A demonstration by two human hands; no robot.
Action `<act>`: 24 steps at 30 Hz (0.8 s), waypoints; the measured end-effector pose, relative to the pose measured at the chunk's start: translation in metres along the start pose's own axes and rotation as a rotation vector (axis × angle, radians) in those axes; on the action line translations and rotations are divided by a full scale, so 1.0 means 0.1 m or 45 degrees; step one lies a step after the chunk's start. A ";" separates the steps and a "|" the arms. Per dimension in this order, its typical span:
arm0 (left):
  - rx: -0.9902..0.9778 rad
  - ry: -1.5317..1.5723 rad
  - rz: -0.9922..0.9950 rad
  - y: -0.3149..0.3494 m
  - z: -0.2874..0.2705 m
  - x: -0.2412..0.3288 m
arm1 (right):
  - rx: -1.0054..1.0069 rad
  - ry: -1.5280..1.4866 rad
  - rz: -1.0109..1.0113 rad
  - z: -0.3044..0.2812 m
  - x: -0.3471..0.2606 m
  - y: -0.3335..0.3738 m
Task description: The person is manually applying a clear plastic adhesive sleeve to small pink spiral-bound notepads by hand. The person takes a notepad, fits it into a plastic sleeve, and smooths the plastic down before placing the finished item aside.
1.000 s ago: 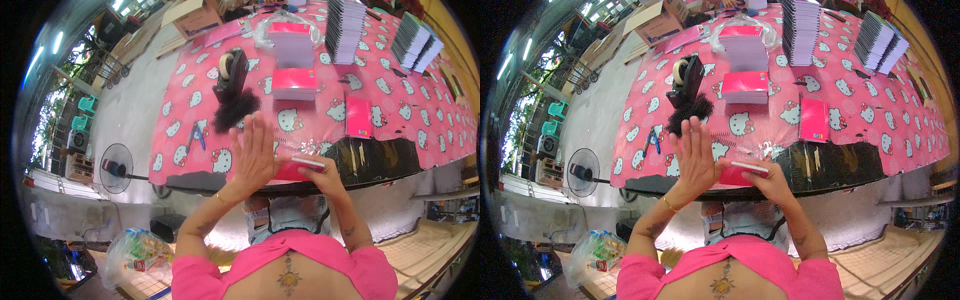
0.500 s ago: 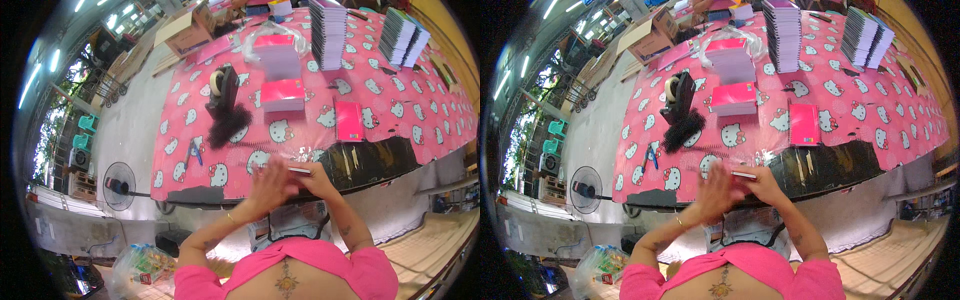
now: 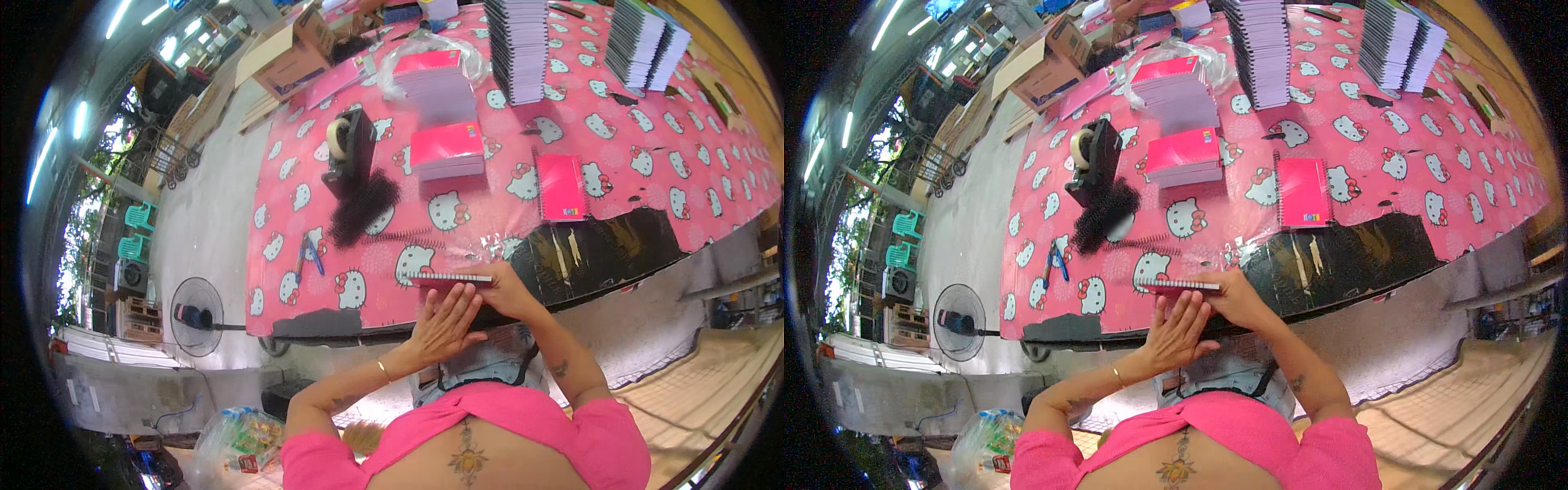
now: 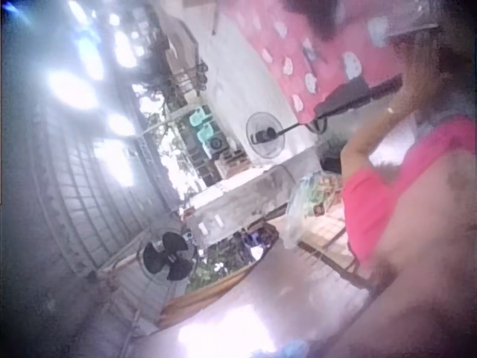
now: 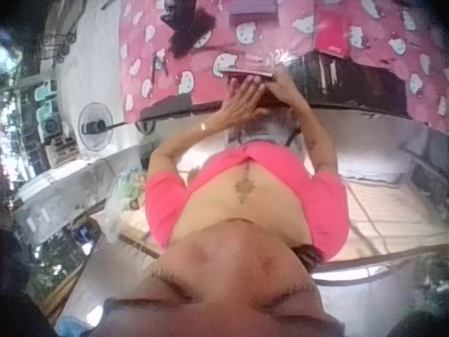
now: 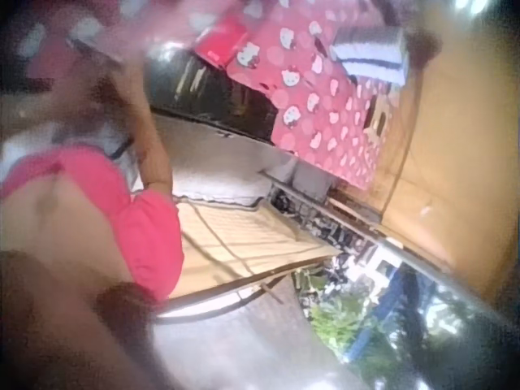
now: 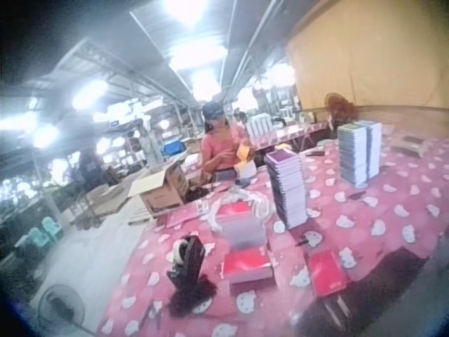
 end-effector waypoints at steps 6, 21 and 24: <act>0.051 -0.040 -0.135 -0.35 -0.10 -0.27 | 0.008 0.000 -0.008 -0.01 0.02 0.06; 0.226 0.350 -0.379 -0.76 -0.64 -0.31 | -0.024 0.147 -0.046 -0.29 -0.32 0.07; 0.252 0.365 -0.341 -0.72 -0.62 -0.33 | -0.056 0.185 -0.091 -0.51 -0.49 0.10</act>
Point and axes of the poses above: each hand's wrist, its own y-axis away from the middle knuckle, its own z-axis out of the palm, x = y × z, the point moved 4 cm from there along -y, towards the middle knuckle, and after that the axes turned 5 degrees about -z, right-handed, at the moved point
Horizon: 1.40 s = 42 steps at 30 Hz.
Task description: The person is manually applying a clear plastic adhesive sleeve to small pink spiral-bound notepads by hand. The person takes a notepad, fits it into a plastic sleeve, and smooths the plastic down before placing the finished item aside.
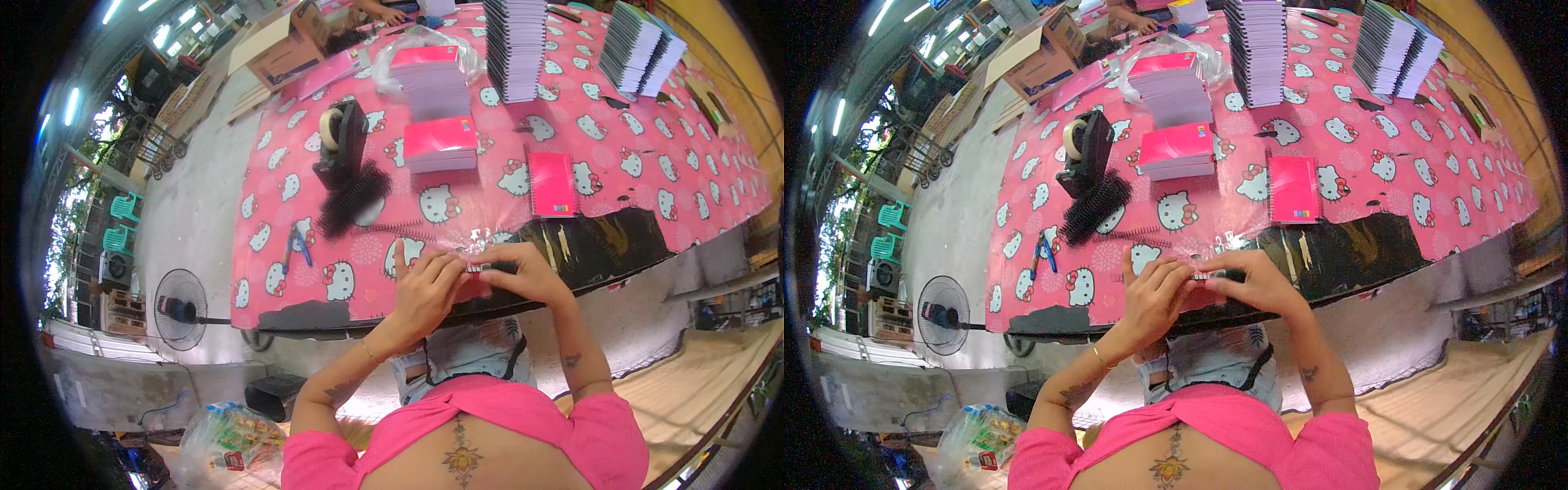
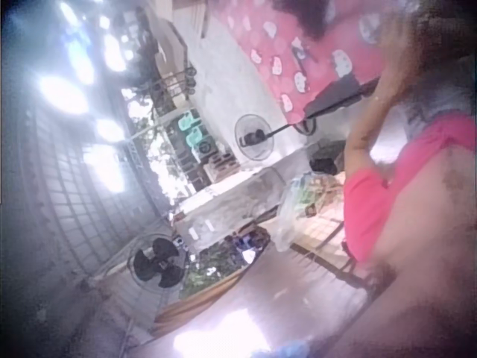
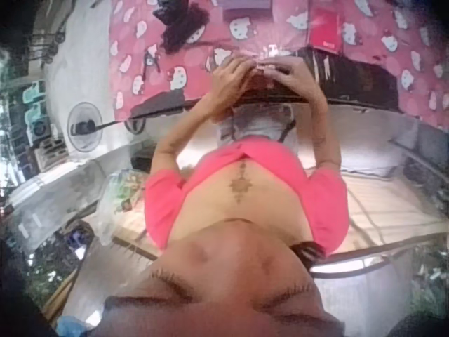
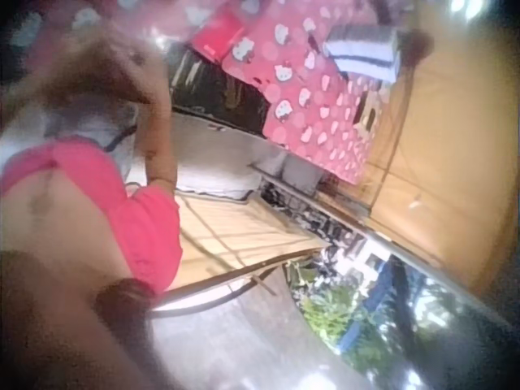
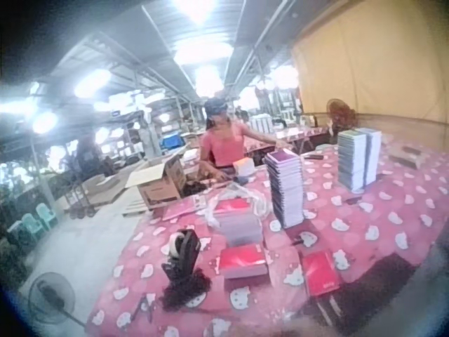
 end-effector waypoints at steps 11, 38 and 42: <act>0.024 0.067 -0.015 -0.04 -0.04 -0.01 | -0.120 0.182 -0.082 -0.11 -0.04 -0.13; 0.213 -0.277 0.230 -1.42 0.32 -0.99 | 0.784 1.438 0.553 -1.44 0.60 0.00; 0.296 -0.177 0.195 -1.09 -0.16 -0.38 | 0.650 0.666 -0.178 -0.85 -0.02 -0.13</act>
Point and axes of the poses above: each hand's wrist, its own y-axis away from the middle knuckle, its own z-axis out of the palm, x = y × z, the point moved 4 cm from there along -y, towards the middle knuckle, and after that the axes turned 5 degrees about -z, right-handed, at the moved point
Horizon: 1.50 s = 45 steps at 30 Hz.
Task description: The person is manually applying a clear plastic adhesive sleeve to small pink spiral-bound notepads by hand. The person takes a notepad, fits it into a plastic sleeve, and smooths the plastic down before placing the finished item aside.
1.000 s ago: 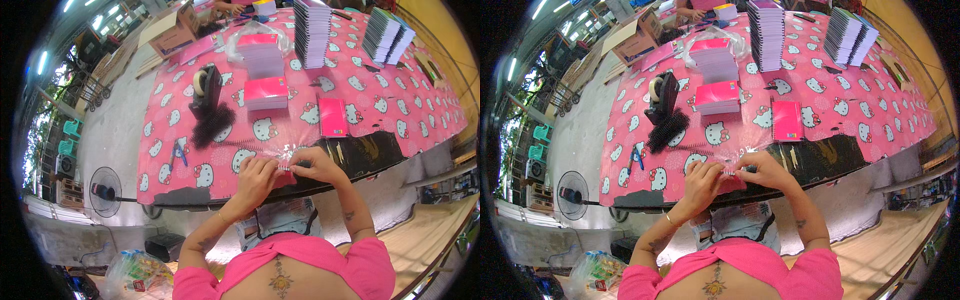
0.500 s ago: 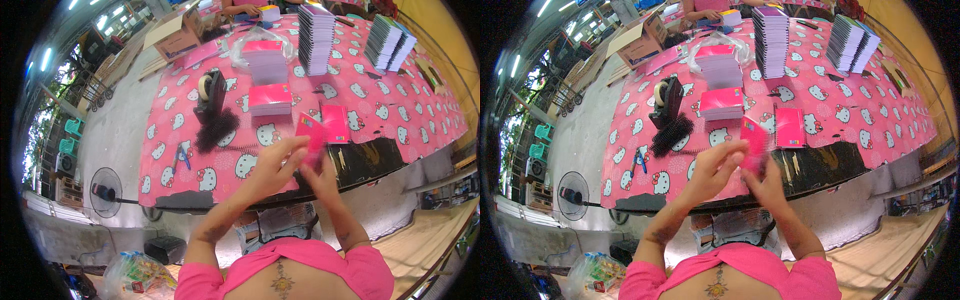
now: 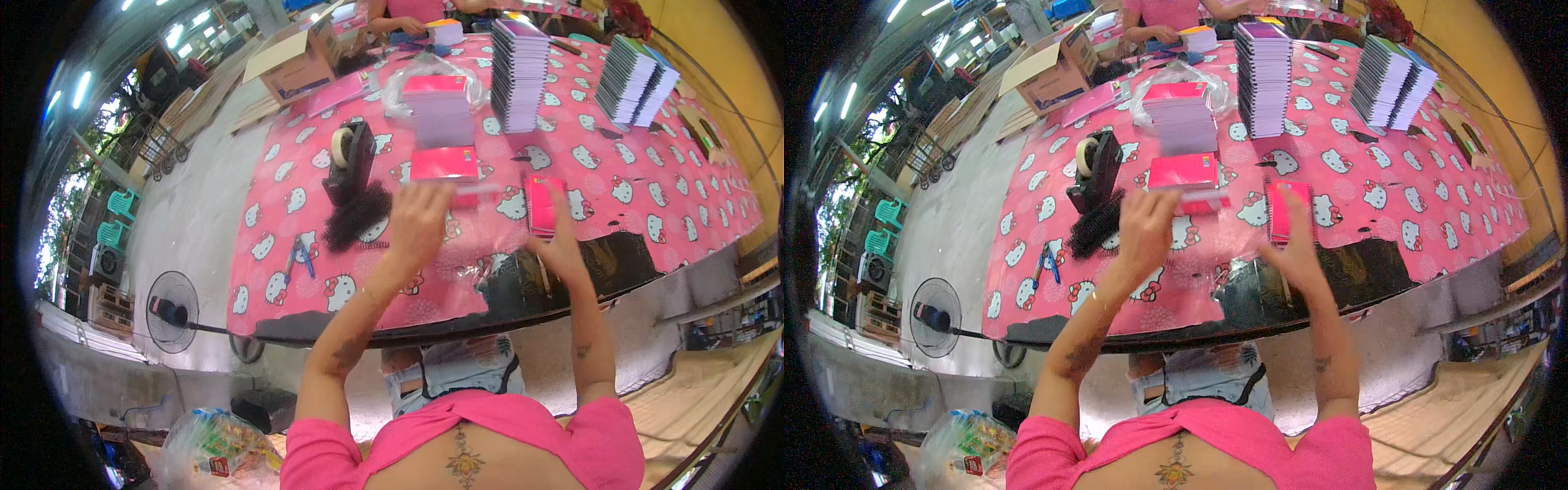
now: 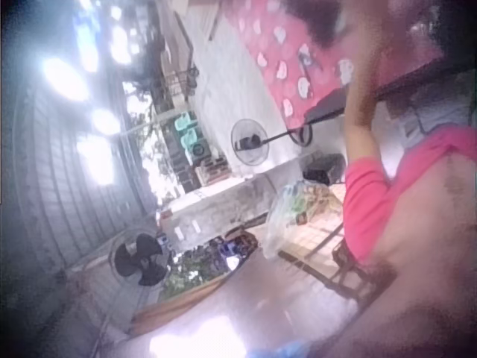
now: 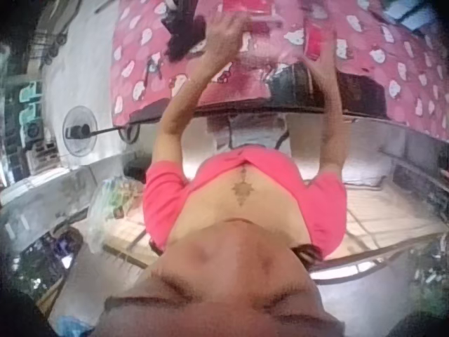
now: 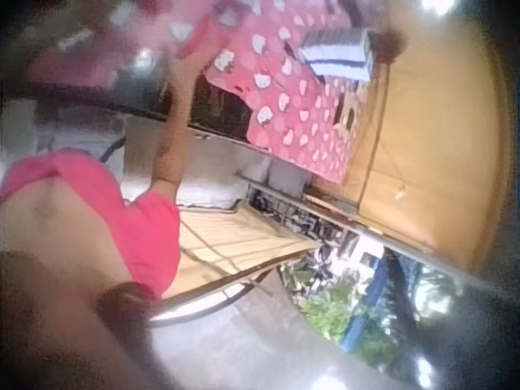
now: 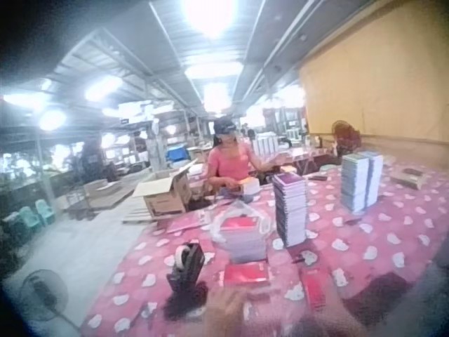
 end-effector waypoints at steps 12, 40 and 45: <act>-0.273 0.016 -0.177 1.12 0.15 -0.75 | -0.257 -0.827 0.409 0.71 -0.12 0.78; -0.163 0.548 -0.713 0.99 -0.29 -0.29 | -0.470 -0.949 0.571 0.89 -0.12 0.83; -0.330 0.633 -0.689 1.17 -0.41 -0.02 | -0.469 -0.943 0.569 0.89 -0.18 0.79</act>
Point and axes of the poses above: each hand's wrist, its own y-axis away from the middle knuckle, its own z-axis out of the palm, x = y × z, the point moved 4 cm from there along -y, towards the middle knuckle, and after that the axes turned 5 degrees about -z, right-handed, at the moved point
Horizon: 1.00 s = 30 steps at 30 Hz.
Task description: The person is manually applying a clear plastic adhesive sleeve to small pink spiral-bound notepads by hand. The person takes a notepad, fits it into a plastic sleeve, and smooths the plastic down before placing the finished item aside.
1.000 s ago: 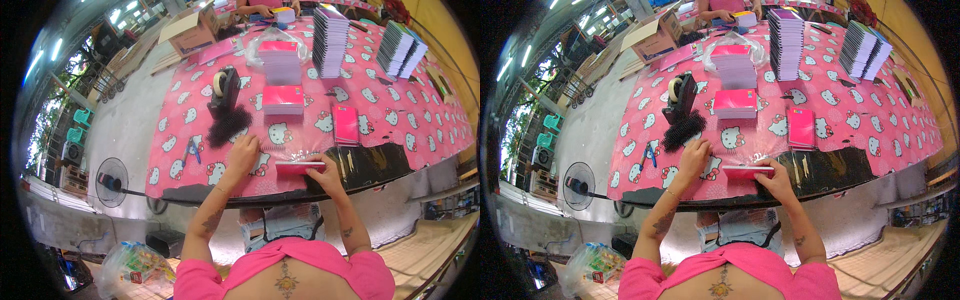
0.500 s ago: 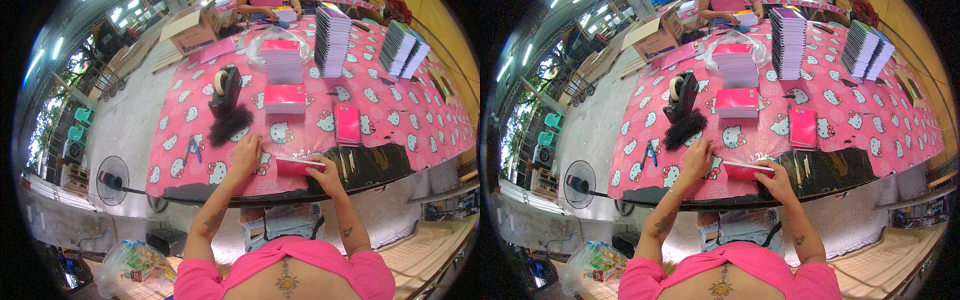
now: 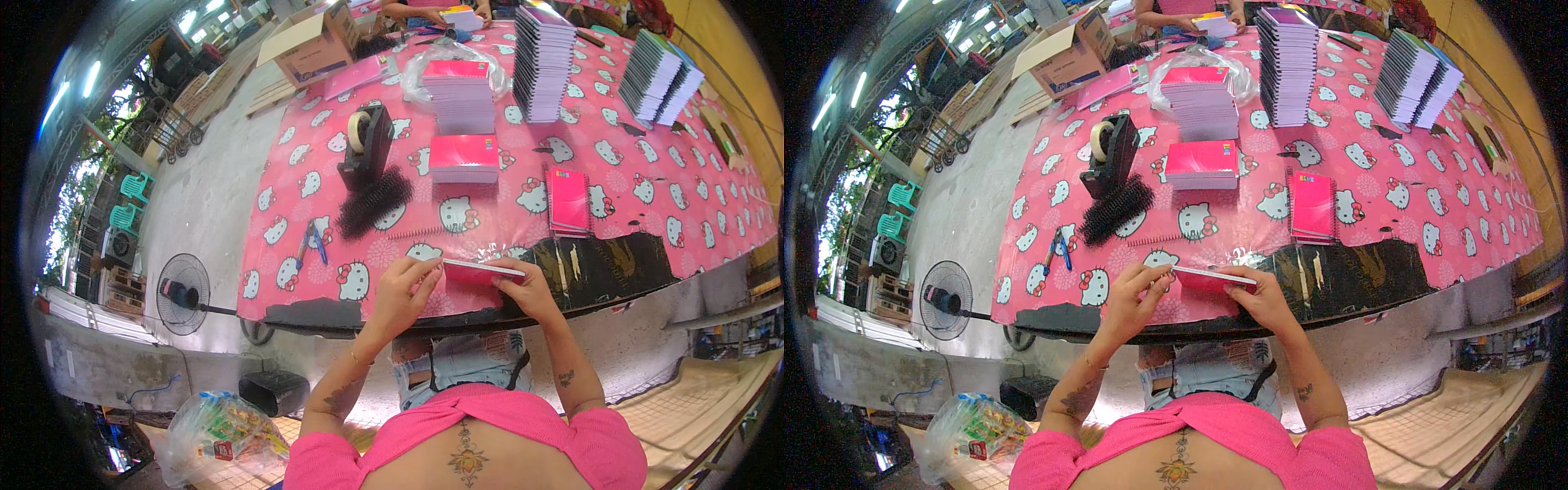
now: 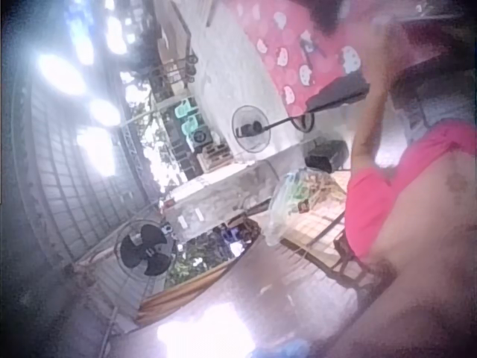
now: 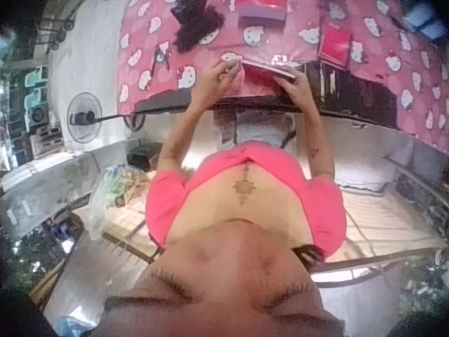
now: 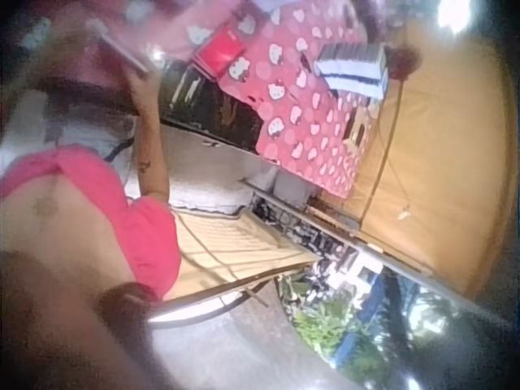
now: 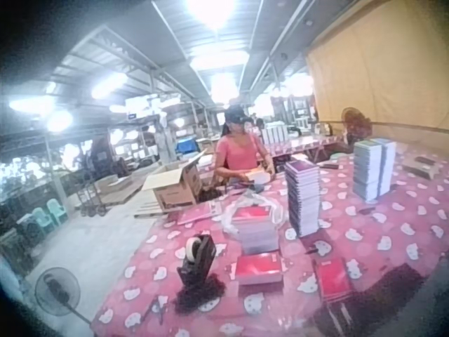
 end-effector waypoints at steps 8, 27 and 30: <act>0.106 0.023 -0.018 0.01 0.02 -0.03 | -0.029 0.003 -0.042 0.02 -0.05 -0.01; -0.304 -0.214 0.144 -0.16 -0.08 0.13 | -0.139 0.019 0.052 0.05 0.07 0.03; -0.246 -0.298 0.251 -0.15 -0.07 0.13 | -0.154 -0.014 0.064 0.05 0.05 0.02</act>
Point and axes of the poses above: each hand's wrist, its own y-axis away from the middle knuckle, its own z-axis out of the palm, x = y × z, the point moved 4 cm from there along -y, towards the middle knuckle, and after that the axes turned 5 degrees about -z, right-handed, at the moved point
